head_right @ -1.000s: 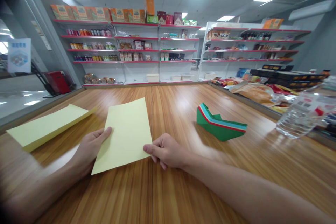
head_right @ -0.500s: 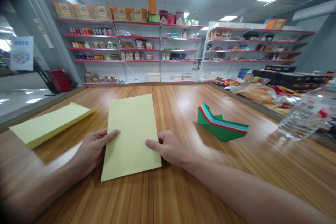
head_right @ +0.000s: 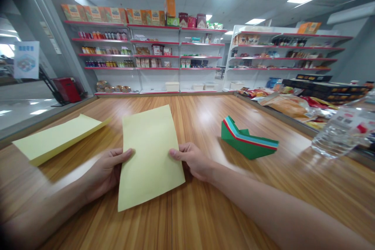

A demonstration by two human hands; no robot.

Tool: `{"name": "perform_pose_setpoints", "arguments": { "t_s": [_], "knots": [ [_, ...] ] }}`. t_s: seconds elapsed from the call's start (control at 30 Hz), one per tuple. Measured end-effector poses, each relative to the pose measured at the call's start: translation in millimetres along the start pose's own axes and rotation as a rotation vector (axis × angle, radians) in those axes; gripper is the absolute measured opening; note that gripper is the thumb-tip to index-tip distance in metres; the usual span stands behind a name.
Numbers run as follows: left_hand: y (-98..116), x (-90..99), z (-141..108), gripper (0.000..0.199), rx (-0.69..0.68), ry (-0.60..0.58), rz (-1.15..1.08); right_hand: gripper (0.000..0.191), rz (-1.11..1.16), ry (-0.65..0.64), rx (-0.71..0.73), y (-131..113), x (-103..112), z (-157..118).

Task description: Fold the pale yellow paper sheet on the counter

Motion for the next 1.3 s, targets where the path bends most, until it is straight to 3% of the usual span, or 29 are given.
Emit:
{"name": "perform_pose_setpoints", "arguments": {
  "t_s": [0.13,0.37,0.43,0.57,0.67,0.73,0.83,0.93,1.0,1.17,1.23,1.3],
  "knots": [
    [0.5,-2.6,-1.0,0.022,0.003,-0.023,-0.051,0.037,0.026,-0.030,-0.011,-3.0,-0.5,-2.0],
    [1.1,-3.5,-2.9,0.029,0.020,-0.043,0.054,0.033,0.059,-0.009,0.016,-1.2,-4.7,-1.8],
    [4.6,-4.7,-3.7,0.029,-0.114,-0.007,0.128,0.030,-0.042,0.010,0.103,-3.5,-5.4,-1.2],
    [19.8,-7.9,-12.4,0.029,-0.624,0.116,0.377,0.023,-0.405,0.061,0.455,-20.7,-8.0,-3.9],
    [27.9,-5.0,-17.7,0.026,-0.787,-0.058,0.773,0.029,-0.817,0.024,0.590,-29.0,-3.1,-5.7],
    [27.1,3.2,-15.7,0.026,-0.745,-0.227,1.077,0.030,-1.031,-0.034,0.536,-26.1,5.3,-4.6],
    [20.0,17.0,-7.9,0.042,-0.585,-0.455,1.396,0.041,-1.354,-0.195,0.331,-15.8,15.8,-2.6],
    [15.8,19.7,-3.7,0.057,-0.454,-0.603,1.559,0.067,-1.520,-0.279,0.182,-11.3,16.8,-4.0],
    [16.8,15.8,-4.0,0.056,-0.410,-0.643,1.604,0.075,-1.561,-0.308,0.153,-12.4,13.4,-6.2],
    [19.5,12.6,-4.7,0.044,-0.356,-0.604,1.571,0.050,-1.482,-0.386,0.192,-14.3,2.8,-9.4],
    [19.3,15.5,-4.3,0.044,-0.346,-0.461,1.475,0.041,-1.320,-0.345,0.245,-12.0,0.3,-8.1],
    [19.3,17.4,-5.1,0.044,-0.331,-0.300,1.351,0.048,-1.115,-0.236,0.257,-8.4,1.0,-5.6]
  ]
}}
Point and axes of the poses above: each hand's wrist, its own z-axis towards the middle knuckle, its own x-axis out of the back of the hand, y = z × x, the point moved 1 cm from there along z, towards the middle knuckle, and after that the axes turned 5 degrees about -y, right-handed, at the moved point
